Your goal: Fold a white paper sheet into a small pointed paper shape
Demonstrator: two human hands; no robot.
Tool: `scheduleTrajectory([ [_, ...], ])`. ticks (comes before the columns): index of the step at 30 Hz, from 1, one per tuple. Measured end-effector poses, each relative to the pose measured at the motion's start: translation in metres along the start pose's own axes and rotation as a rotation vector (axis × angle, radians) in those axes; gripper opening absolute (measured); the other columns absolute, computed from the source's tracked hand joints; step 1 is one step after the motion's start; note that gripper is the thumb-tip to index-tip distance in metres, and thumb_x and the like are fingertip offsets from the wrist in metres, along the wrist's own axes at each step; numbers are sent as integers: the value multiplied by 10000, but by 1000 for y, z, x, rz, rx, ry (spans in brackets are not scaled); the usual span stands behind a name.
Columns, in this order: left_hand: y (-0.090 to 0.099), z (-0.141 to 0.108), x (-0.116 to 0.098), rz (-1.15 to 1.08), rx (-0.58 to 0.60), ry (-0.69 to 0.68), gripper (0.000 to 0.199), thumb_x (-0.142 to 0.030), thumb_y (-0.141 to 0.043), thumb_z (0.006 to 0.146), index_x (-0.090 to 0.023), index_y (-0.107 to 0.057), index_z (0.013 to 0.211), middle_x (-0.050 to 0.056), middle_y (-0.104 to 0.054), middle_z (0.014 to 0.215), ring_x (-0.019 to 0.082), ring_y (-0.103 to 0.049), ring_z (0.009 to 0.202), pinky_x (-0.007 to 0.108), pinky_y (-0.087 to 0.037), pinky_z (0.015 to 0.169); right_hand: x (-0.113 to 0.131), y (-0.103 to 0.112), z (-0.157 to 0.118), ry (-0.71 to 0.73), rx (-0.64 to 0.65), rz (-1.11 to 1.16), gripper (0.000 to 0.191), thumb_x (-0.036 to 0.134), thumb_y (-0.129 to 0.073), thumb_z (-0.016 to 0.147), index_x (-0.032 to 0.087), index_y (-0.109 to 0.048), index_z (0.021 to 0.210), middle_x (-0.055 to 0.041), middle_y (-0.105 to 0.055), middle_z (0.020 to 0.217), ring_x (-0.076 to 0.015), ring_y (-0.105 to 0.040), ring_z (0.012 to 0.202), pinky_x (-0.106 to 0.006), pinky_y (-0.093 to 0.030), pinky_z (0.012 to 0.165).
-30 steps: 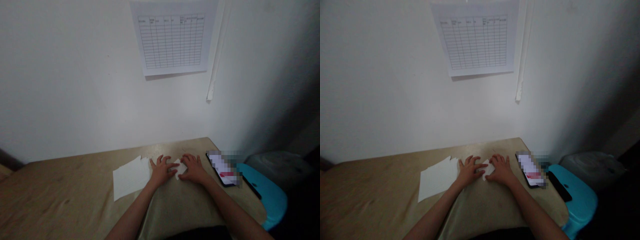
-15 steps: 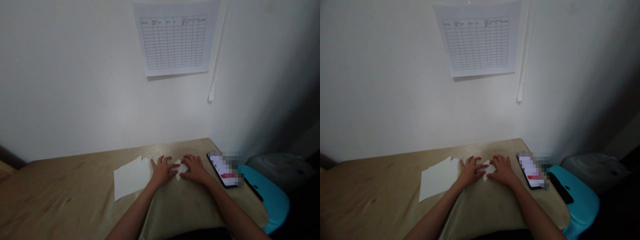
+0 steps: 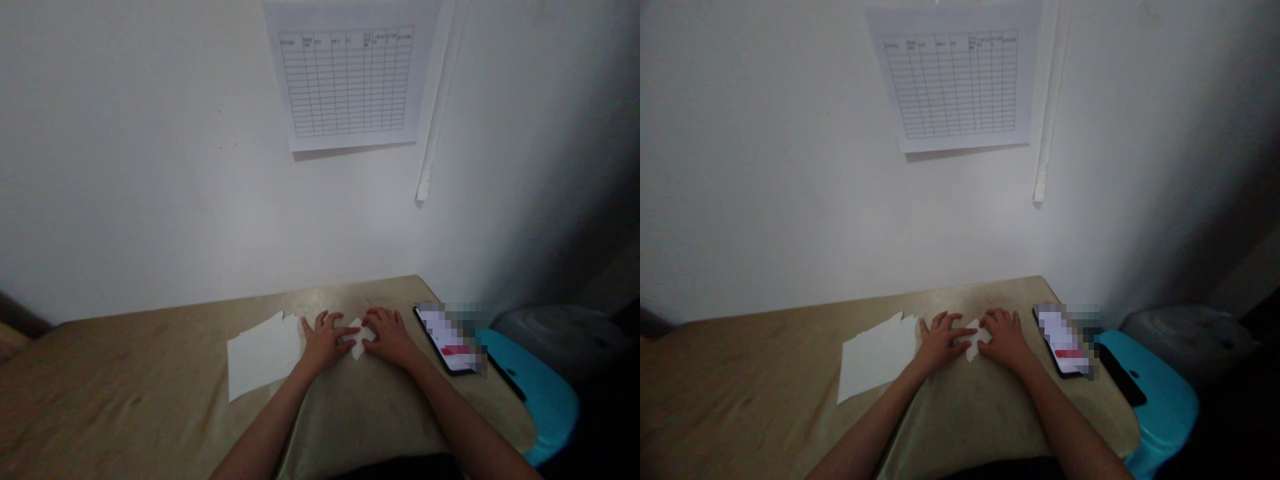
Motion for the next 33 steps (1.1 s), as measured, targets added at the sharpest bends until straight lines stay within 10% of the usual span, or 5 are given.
scheduleTrajectory([
  [33,-3,2,3,-8,-4,-4,337,-560,-637,871,-616,-608,1202,-39,-456,1494,398,-241,1446,836,60,1044,-9,1,11,34,-70,-41,189,299,-542,899,295,-655,1051,-40,-591,1279,-270,-460,1270,-617,-154,1140],
])
Point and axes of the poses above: each hand's wrist, its own z-axis towards the middle knuckle, its own y-axis out of the back of the hand, x = y × z, the point moved 8 cm from there along z, towards the middle knuckle
